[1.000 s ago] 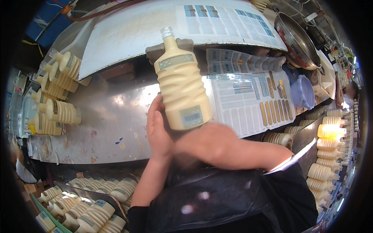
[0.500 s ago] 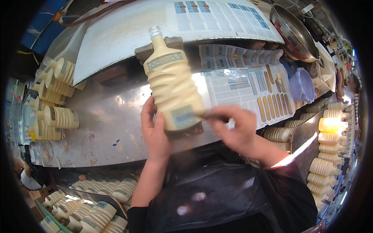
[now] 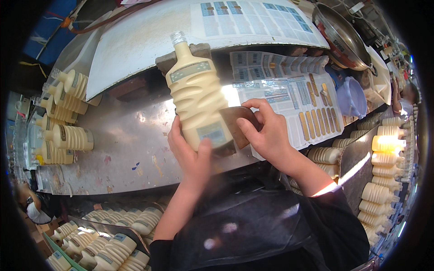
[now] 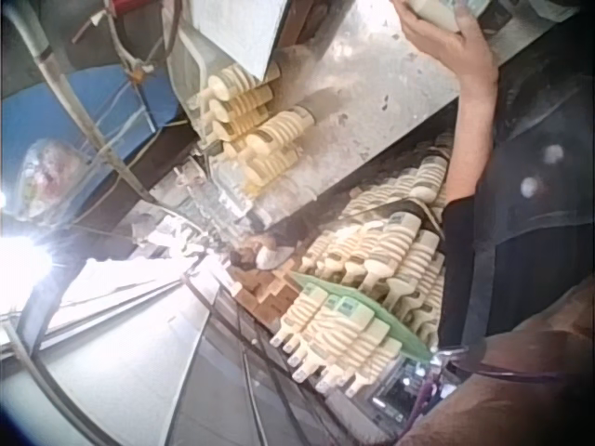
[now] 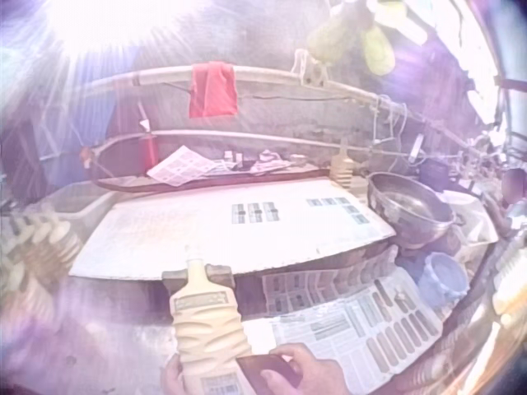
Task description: The person picks up a ribbed plastic bottle, applies a rectangular label to its side, and smooths it with a small tool. The person repeats this process on multiple bottles, placing each labeled bottle back on the work surface.
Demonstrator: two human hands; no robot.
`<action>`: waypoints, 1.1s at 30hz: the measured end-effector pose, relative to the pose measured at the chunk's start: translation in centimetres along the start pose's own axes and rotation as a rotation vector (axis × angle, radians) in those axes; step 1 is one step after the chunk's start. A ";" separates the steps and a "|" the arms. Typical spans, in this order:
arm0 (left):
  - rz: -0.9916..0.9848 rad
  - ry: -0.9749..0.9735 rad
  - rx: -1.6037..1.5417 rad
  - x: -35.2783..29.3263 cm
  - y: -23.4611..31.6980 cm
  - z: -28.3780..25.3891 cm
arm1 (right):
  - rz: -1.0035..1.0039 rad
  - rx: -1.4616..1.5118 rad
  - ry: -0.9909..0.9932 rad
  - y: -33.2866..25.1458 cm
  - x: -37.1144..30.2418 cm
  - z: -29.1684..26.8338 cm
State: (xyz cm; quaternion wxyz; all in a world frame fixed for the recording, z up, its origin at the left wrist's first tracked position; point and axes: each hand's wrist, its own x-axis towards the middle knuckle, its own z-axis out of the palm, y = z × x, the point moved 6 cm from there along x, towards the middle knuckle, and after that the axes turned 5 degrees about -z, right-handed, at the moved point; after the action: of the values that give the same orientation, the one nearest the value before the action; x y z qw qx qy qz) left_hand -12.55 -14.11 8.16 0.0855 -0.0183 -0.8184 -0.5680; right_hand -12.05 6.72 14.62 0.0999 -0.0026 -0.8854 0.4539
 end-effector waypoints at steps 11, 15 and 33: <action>-0.049 -0.093 -0.327 -0.3 -0.7 0.1 | -0.009 -0.033 0.030 0.0 -1.3 0.5; -0.102 -0.055 -0.540 -0.4 -2.0 0.3 | 0.012 0.076 0.013 -1.4 -1.3 0.7; 0.088 -0.197 0.178 -0.3 -0.7 -0.9 | -0.360 -0.139 0.162 -3.5 0.0 -1.2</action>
State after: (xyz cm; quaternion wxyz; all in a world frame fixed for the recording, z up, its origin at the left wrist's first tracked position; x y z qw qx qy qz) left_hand -12.27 -15.15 7.81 0.0311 -0.1022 -0.8684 -0.4842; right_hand -11.50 5.57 18.12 0.2498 0.1121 -0.8898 0.3650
